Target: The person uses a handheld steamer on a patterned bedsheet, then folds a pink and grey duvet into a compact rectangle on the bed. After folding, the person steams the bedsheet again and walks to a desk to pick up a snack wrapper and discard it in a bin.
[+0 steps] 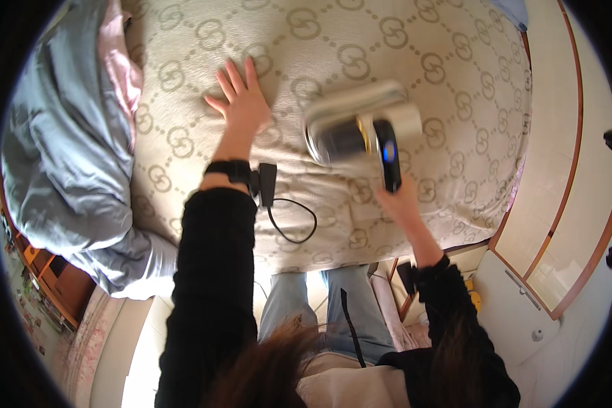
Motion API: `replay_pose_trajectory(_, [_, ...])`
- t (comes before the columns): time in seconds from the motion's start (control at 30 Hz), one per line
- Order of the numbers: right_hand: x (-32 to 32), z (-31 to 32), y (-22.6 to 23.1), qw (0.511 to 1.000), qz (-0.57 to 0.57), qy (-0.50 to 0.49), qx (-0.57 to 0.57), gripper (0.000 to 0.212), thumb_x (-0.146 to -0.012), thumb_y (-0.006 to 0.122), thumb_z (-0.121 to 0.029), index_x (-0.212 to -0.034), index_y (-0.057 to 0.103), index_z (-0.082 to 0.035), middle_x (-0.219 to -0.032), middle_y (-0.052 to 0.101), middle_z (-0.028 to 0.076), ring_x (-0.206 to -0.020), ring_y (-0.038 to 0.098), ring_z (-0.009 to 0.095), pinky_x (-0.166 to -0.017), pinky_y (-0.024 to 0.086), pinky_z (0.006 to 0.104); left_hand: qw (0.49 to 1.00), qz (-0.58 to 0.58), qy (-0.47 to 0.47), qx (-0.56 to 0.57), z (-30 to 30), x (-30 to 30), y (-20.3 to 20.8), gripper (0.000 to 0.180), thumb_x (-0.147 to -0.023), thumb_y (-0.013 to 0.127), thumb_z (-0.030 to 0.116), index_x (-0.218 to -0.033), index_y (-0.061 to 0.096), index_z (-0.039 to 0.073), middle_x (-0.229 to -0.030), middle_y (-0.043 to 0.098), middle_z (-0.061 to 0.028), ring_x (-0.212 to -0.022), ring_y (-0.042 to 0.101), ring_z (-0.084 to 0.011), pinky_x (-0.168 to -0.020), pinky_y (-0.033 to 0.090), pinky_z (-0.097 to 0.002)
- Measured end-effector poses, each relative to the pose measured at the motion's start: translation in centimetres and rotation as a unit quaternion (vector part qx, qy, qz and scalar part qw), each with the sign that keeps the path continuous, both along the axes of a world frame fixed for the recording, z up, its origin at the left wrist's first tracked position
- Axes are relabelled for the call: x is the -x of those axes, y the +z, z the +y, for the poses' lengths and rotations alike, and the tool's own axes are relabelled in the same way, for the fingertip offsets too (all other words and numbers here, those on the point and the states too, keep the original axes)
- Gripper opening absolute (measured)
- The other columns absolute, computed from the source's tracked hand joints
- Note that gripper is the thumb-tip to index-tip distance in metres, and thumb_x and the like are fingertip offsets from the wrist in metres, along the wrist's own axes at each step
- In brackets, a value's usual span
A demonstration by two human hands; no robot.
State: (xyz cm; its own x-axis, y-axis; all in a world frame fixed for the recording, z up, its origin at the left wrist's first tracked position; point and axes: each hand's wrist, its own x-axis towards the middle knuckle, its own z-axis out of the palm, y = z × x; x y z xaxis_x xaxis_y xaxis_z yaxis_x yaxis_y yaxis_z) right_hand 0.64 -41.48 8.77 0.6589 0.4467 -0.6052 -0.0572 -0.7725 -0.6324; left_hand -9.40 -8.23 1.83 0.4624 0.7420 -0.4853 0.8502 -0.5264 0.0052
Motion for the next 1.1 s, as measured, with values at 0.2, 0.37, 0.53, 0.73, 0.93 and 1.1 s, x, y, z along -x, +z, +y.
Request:
replay_pose_trajectory(0.2, [7.4, -6.3, 3.0, 0.998, 0.017, -0.033, 0.044, 0.025, -0.067, 0.064, -0.014, -0.086, 0.057, 0.002, -0.059, 0.050, 0.009, -0.056, 0.049, 0.017, -0.057, 0.043, 0.0335, 0.997, 0.024, -0.022, 0.065, -10.0, 12.5, 2.4, 0.096, -0.079, 0.052, 0.008, -0.153, -0.008, 0.014, -0.157, -0.014, -0.0208, -0.145, -0.010, -0.0437, -0.106, 0.001, -0.0729])
replay_pose_trajectory(0.37, [6.9, 6.1, 1.1, 0.987, 0.130, 0.016, -0.089, 0.019, -0.072, 0.064, -0.011, -0.083, 0.054, 0.001, -0.056, 0.053, 0.005, -0.042, 0.054, 0.015, -0.041, 0.040, 0.0331, 0.989, 0.058, 0.022, 0.137, -15.7, 19.9, 4.2, 0.101, -0.078, 0.055, 0.006, -0.152, -0.013, 0.015, -0.156, -0.020, -0.0195, -0.145, -0.014, -0.0409, -0.108, 0.002, -0.0704])
replay_pose_trajectory(0.53, [7.2, 14.8, 0.1, 0.989, 0.068, 0.063, -0.117, 0.029, -0.072, 0.062, -0.008, -0.098, 0.052, 0.002, -0.072, 0.063, 0.014, -0.051, 0.063, 0.024, -0.049, 0.048, 0.0365, 0.976, 0.083, 0.071, 0.187, -19.2, 23.8, 5.2, 0.088, -0.092, 0.053, 0.030, -0.153, -0.010, 0.018, -0.157, -0.020, -0.0176, -0.145, -0.013, -0.0383, -0.107, 0.011, -0.0714])
replay_pose_trajectory(0.73, [7.3, 6.6, 0.5, 0.981, -0.110, 0.157, -0.036, 0.041, -0.074, 0.065, -0.017, -0.111, 0.055, -0.005, -0.087, 0.065, 0.021, -0.086, 0.063, 0.040, -0.073, 0.049, 0.0473, 0.962, -0.043, 0.180, 0.200, -21.4, 24.6, 3.8, 0.098, -0.073, 0.064, 0.008, -0.153, 0.007, 0.015, -0.157, -0.004, -0.0251, -0.141, 0.009, -0.0510, -0.108, 0.031, -0.0574])
replay_pose_trajectory(0.93, [5.8, -12.7, 1.7, 0.981, -0.117, 0.127, 0.092, 0.032, -0.073, 0.067, -0.020, -0.104, 0.062, -0.011, -0.089, 0.067, 0.019, -0.087, 0.063, 0.040, -0.074, 0.049, 0.0493, 0.939, -0.083, 0.230, 0.244, -22.8, 22.3, 1.7, 0.091, -0.075, 0.065, 0.014, -0.151, 0.015, 0.004, -0.151, 0.010, -0.0346, -0.139, 0.021, -0.0482, -0.111, 0.030, -0.0447])
replay_pose_trajectory(1.1, [3.7, -25.5, 3.1, 0.980, -0.129, -0.002, 0.153, 0.034, -0.070, 0.069, -0.020, -0.101, 0.064, -0.007, -0.086, 0.067, 0.020, -0.085, 0.064, 0.040, -0.072, 0.050, 0.0459, 0.925, -0.076, 0.228, 0.295, -27.0, 17.8, 0.9, 0.092, -0.072, 0.066, 0.016, -0.150, 0.018, 0.002, -0.148, 0.013, -0.0396, -0.138, 0.023, -0.0495, -0.109, 0.032, -0.0449])
